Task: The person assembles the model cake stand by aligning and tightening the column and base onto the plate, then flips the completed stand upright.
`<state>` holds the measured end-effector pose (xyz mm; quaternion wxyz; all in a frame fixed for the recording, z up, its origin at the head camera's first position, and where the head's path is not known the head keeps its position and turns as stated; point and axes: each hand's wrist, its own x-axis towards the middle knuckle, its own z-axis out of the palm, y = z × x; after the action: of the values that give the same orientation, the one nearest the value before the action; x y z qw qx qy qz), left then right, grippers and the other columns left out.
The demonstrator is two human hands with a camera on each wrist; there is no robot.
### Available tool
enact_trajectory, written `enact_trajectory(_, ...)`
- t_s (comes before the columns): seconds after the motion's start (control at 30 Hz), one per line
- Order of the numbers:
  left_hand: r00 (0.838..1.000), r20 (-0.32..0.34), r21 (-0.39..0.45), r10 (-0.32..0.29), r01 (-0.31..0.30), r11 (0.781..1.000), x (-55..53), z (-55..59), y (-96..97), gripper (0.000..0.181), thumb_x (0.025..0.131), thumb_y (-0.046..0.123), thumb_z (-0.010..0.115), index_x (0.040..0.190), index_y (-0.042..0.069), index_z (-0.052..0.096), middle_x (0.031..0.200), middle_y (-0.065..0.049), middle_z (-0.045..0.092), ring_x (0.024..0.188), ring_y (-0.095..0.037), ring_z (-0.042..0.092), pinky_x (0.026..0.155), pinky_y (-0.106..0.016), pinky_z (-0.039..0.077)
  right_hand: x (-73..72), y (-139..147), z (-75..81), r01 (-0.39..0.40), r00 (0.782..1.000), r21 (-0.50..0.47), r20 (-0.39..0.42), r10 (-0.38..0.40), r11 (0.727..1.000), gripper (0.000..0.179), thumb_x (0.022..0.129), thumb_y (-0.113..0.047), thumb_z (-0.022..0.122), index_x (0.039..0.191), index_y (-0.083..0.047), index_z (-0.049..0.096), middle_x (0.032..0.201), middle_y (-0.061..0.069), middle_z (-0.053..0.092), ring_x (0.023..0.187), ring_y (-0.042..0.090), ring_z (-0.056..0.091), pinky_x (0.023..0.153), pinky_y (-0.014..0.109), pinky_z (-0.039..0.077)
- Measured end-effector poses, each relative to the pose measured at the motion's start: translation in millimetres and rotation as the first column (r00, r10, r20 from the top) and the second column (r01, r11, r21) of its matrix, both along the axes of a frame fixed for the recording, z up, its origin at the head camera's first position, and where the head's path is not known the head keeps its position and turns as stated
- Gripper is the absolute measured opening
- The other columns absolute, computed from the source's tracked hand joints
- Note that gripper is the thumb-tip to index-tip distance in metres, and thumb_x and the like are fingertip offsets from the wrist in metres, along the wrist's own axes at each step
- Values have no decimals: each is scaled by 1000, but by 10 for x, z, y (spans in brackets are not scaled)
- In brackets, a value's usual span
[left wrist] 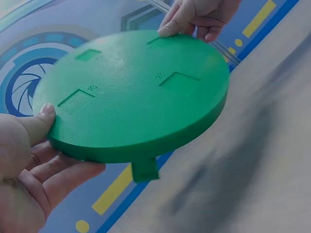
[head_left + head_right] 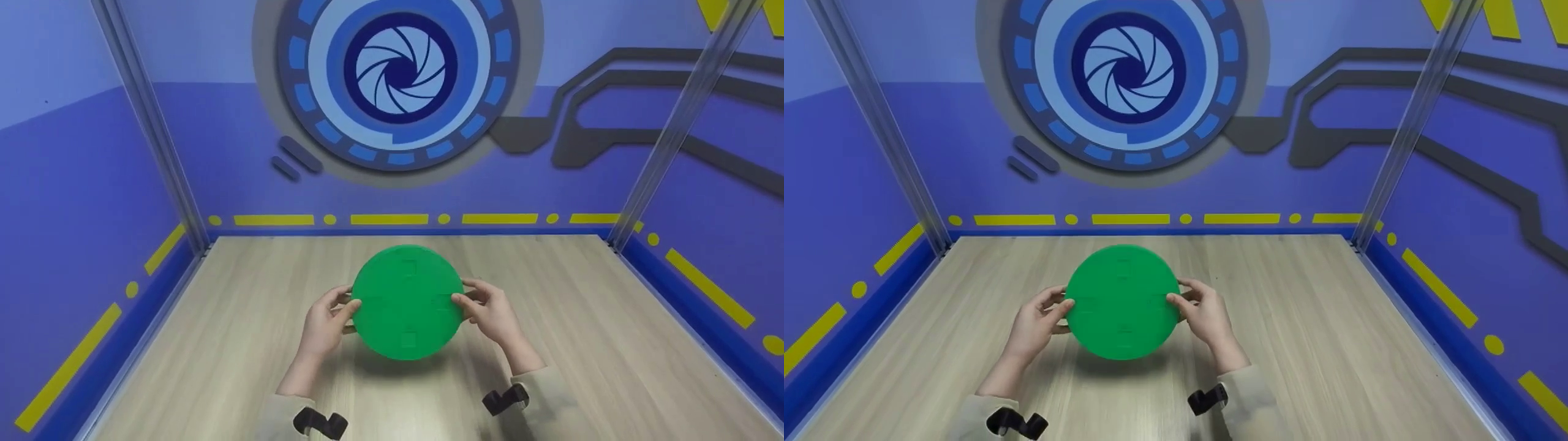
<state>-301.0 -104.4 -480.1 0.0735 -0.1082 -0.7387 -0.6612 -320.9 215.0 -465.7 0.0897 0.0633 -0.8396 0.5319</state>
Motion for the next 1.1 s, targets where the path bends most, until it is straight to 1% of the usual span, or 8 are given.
enact_trajectory(0.13, 996, 95, 35, 3, -6, 999, -45, 54, -14, 41, 102, 20, 66, 137, -1, 61, 111, -15, 70, 84, -16, 76, 69, -36, 68, -38, 11, 34, -34, 999, -16, 38, 34, 999, 46, 97, -20, 73, 140, -6, 63, 94, 13, 77, 63, 15, 70, 58, 27, 57)
enact_trajectory(0.3, 983, 180, 56, 19, -30, 998, -93, 65, -16, 44, 103, 21, 65, 137, -6, 60, 108, -14, 74, 81, -13, 74, 66, -33, 67, -81, 45, 40, -101, 991, -60, 79, 105, 993, 53, 98, -23, 72, 146, -7, 57, 92, 12, 77, 62, 15, 70, 57, 29, 57)
enact_trajectory(0.43, 972, 233, 73, 32, -50, 996, -115, 50, -13, 49, 103, 18, 65, 146, -2, 55, 111, -15, 73, 80, -12, 74, 62, -30, 66, -114, 80, 3, -147, 980, -97, 122, 159, 984, 58, 97, -22, 73, 150, -8, 53, 95, 8, 77, 67, 14, 70, 62, 28, 58)
enact_trajectory(0.53, 963, 270, 90, 20, -46, 995, -134, 41, -13, 52, 102, 16, 66, 151, 4, 51, 114, -15, 73, 81, -12, 74, 60, -27, 64, -128, 107, -34, -181, 969, -122, 150, 198, 976, 63, 97, -22, 73, 153, -7, 48, 98, 5, 76, 71, 13, 71, 66, 29, 59)
enact_trajectory(0.6, 957, 290, 100, 6, -36, 994, -150, 32, -15, 54, 101, 14, 67, 152, 7, 50, 116, -16, 72, 83, -12, 74, 61, -27, 64, -133, 126, -59, -198, 962, -135, 166, 219, 971, 66, 97, -22, 73, 155, -7, 45, 99, 3, 74, 73, 13, 70, 69, 29, 58)
enact_trajectory(0.83, 938, 343, 171, -56, -3, 985, -206, -21, -21, 62, 97, 8, 71, 154, 8, 48, 126, -21, 68, 94, -18, 76, 78, -37, 68, -166, 178, -137, -246, 935, -189, 210, 284, 951, 70, 98, -23, 72, 158, -7, 39, 104, 1, 73, 79, 12, 70, 71, 27, 56)
enact_trajectory(0.97, 932, 353, 198, -78, 7, 980, -222, -42, -19, 62, 97, 8, 70, 154, 9, 47, 128, -22, 67, 95, -18, 76, 77, -34, 68, -198, 195, -182, -255, 927, -215, 224, 302, 943, 70, 98, -23, 71, 157, -6, 39, 102, -1, 73, 79, 11, 70, 71, 25, 56)
enact_trajectory(1.1, 928, 362, 215, -91, 12, 977, -236, -47, -23, 60, 97, 8, 70, 153, 10, 49, 124, -19, 70, 93, -16, 76, 74, -30, 67, -213, 195, -209, -253, 924, -231, 232, 306, 939, 68, 99, -22, 71, 157, -6, 40, 101, -2, 73, 78, 11, 70, 74, 26, 57)
